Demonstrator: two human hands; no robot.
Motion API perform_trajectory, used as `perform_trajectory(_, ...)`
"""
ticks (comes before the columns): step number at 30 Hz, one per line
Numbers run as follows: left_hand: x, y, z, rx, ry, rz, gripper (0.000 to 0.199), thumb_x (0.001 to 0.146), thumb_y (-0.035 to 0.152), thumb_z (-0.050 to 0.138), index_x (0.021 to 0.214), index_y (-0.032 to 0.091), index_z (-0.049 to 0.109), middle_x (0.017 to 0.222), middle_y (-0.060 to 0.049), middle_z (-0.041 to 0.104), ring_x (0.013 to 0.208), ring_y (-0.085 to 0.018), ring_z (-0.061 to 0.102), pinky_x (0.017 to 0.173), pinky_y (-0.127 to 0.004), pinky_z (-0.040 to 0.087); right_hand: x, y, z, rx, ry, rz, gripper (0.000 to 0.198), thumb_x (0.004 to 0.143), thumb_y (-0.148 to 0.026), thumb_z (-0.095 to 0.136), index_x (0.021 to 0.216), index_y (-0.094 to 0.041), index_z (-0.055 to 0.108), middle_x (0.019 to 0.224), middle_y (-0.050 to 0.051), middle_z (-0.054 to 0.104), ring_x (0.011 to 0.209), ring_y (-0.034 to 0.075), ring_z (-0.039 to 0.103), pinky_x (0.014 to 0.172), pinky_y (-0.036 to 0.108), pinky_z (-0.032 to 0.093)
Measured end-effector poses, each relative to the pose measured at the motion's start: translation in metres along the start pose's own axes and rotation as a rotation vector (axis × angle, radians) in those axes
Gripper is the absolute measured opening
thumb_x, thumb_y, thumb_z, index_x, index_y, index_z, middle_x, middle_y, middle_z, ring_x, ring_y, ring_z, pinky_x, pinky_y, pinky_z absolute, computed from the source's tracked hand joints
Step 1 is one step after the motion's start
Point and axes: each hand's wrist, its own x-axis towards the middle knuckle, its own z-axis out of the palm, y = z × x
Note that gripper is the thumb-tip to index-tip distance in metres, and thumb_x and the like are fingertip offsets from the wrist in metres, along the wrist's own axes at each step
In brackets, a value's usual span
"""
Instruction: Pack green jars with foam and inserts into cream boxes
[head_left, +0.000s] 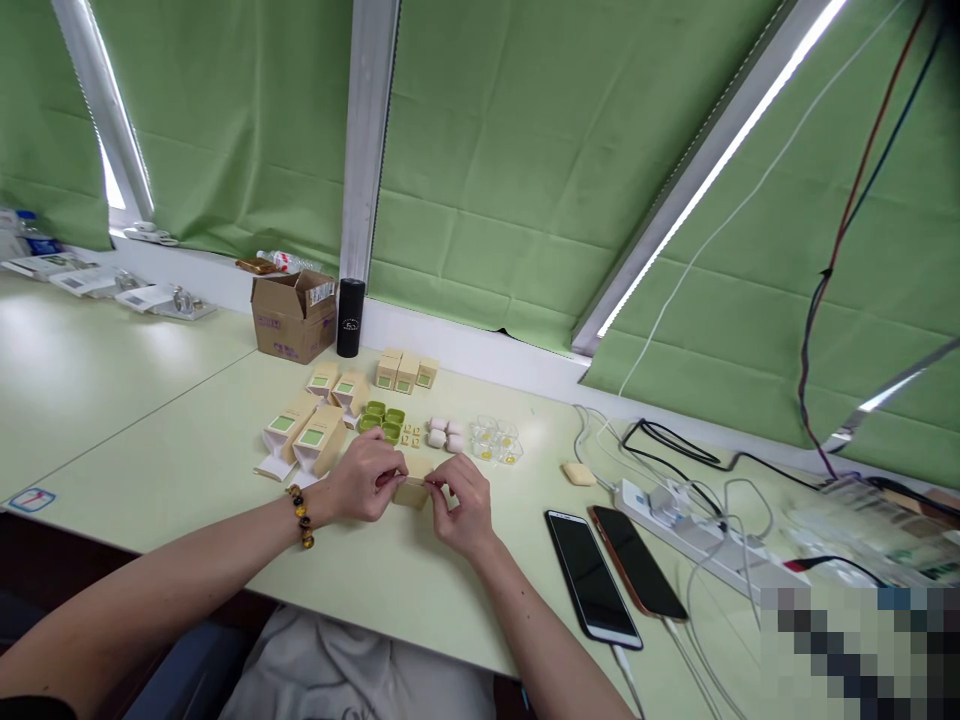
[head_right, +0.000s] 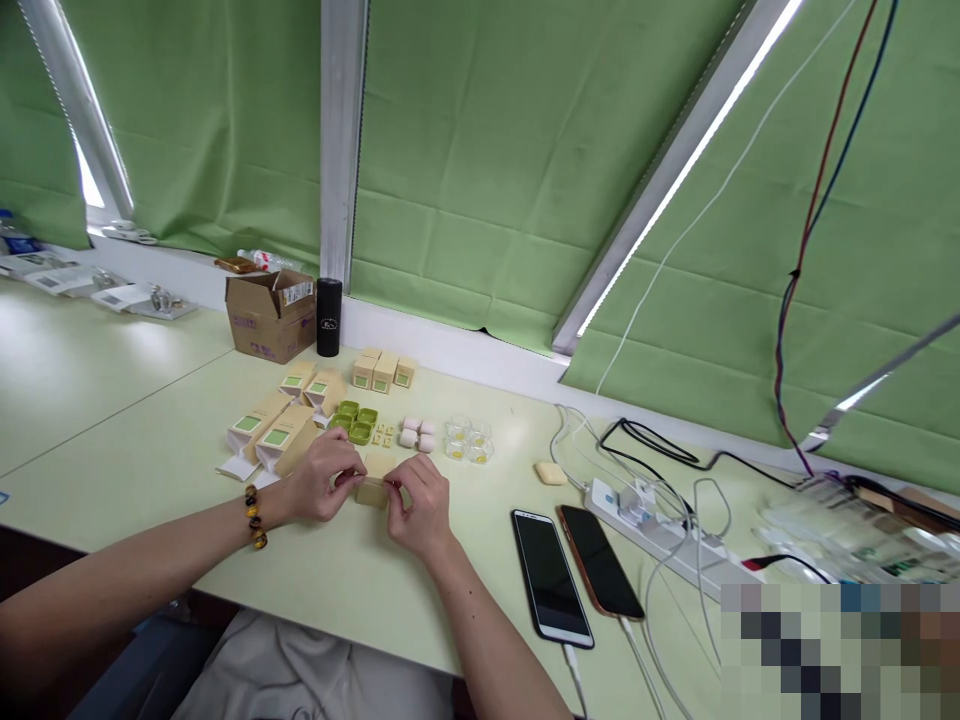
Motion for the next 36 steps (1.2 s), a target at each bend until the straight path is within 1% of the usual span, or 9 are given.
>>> perform_trajectory(7, 0.001, 0.001, -0.001, -0.004, -0.013, 0.012, 0.009, 0.086, 0.023, 0.057, 0.078, 0.024, 0.061, 0.059, -0.001, 0.058, 0.056, -0.019, 0.046, 0.076, -0.042, 0.040, -0.001, 0.002, -0.001, -0.007, -0.051, 0.038, 0.011, 0.088, -0.022, 0.059, 0.080, -0.028, 0.064, 0.071, 0.004, 0.062, 0.071, 0.023, 0.057, 0.065, 0.038, 0.043)
perform_trajectory(13, 0.004, 0.005, -0.004, -0.022, -0.013, 0.002, 0.024, 0.090, 0.026, 0.056, 0.066, 0.023, 0.056, 0.055, -0.001, 0.055, 0.054, -0.018, 0.045, 0.076, -0.042, 0.040, -0.003, 0.009, -0.003, 0.063, -0.143, 0.066, 0.007, 0.083, -0.021, 0.062, 0.079, -0.026, 0.063, 0.067, 0.000, 0.061, 0.063, 0.019, 0.056, 0.061, 0.033, 0.042)
perform_trajectory(15, 0.005, 0.005, -0.003, -0.010, -0.006, -0.014, 0.023, 0.091, 0.027, 0.055, 0.069, 0.023, 0.059, 0.055, 0.000, 0.056, 0.054, -0.018, 0.045, 0.075, -0.041, 0.040, -0.003, 0.010, -0.004, 0.073, -0.154, 0.073, 0.007, 0.082, -0.020, 0.063, 0.085, -0.026, 0.064, 0.068, -0.001, 0.061, 0.062, 0.018, 0.056, 0.061, 0.032, 0.043)
perform_trajectory(17, 0.006, 0.005, -0.001, 0.004, 0.024, -0.076, 0.016, 0.093, 0.027, 0.054, 0.084, 0.023, 0.067, 0.057, 0.000, 0.059, 0.055, -0.018, 0.048, 0.075, -0.040, 0.041, -0.003, 0.010, -0.005, 0.086, -0.163, 0.090, 0.016, 0.081, -0.020, 0.063, 0.095, -0.027, 0.063, 0.067, -0.003, 0.060, 0.060, 0.017, 0.054, 0.061, 0.031, 0.042)
perform_trajectory(20, 0.007, 0.002, 0.004, 0.033, 0.061, -0.234, 0.025, 0.093, 0.024, 0.053, 0.109, 0.022, 0.072, 0.057, 0.002, 0.059, 0.057, -0.020, 0.051, 0.075, -0.038, 0.042, -0.002, 0.011, -0.007, 0.134, -0.194, 0.152, 0.028, 0.078, -0.019, 0.064, 0.104, -0.028, 0.058, 0.065, -0.006, 0.056, 0.058, 0.016, 0.051, 0.059, 0.028, 0.040)
perform_trajectory(22, 0.008, 0.000, 0.006, 0.056, 0.055, -0.317, 0.029, 0.091, 0.020, 0.054, 0.112, 0.022, 0.074, 0.055, 0.002, 0.058, 0.056, -0.021, 0.051, 0.076, -0.038, 0.042, -0.001, 0.012, -0.008, 0.160, -0.222, 0.201, 0.032, 0.076, -0.019, 0.065, 0.105, -0.028, 0.054, 0.065, -0.008, 0.055, 0.057, 0.016, 0.051, 0.059, 0.027, 0.039)
perform_trajectory(25, 0.009, -0.001, 0.007, 0.095, 0.047, -0.369, 0.026, 0.086, 0.015, 0.056, 0.101, 0.023, 0.076, 0.054, 0.002, 0.059, 0.055, -0.021, 0.050, 0.077, -0.038, 0.042, 0.000, 0.017, -0.008, 0.129, -0.252, 0.245, 0.034, 0.076, -0.021, 0.063, 0.107, -0.028, 0.050, 0.066, -0.008, 0.055, 0.057, 0.016, 0.052, 0.060, 0.027, 0.039)
perform_trajectory(30, 0.010, -0.001, 0.007, 0.130, 0.066, -0.366, 0.019, 0.084, 0.012, 0.056, 0.075, 0.023, 0.067, 0.058, 0.001, 0.063, 0.055, -0.019, 0.051, 0.076, -0.037, 0.041, 0.003, 0.030, -0.004, -0.128, -0.109, 0.410, 0.020, 0.084, -0.025, 0.054, 0.102, -0.028, 0.045, 0.065, -0.007, 0.057, 0.055, 0.019, 0.053, 0.059, 0.028, 0.033)
perform_trajectory(36, 0.009, 0.000, 0.008, 0.164, 0.060, -0.395, 0.021, 0.085, 0.011, 0.055, 0.094, 0.023, 0.070, 0.059, 0.002, 0.060, 0.060, -0.020, 0.055, 0.079, -0.037, 0.042, 0.005, 0.032, -0.007, -0.118, -0.105, 0.432, 0.017, 0.082, -0.025, 0.051, 0.096, -0.028, 0.042, 0.065, -0.008, 0.054, 0.056, 0.018, 0.053, 0.059, 0.027, 0.032)
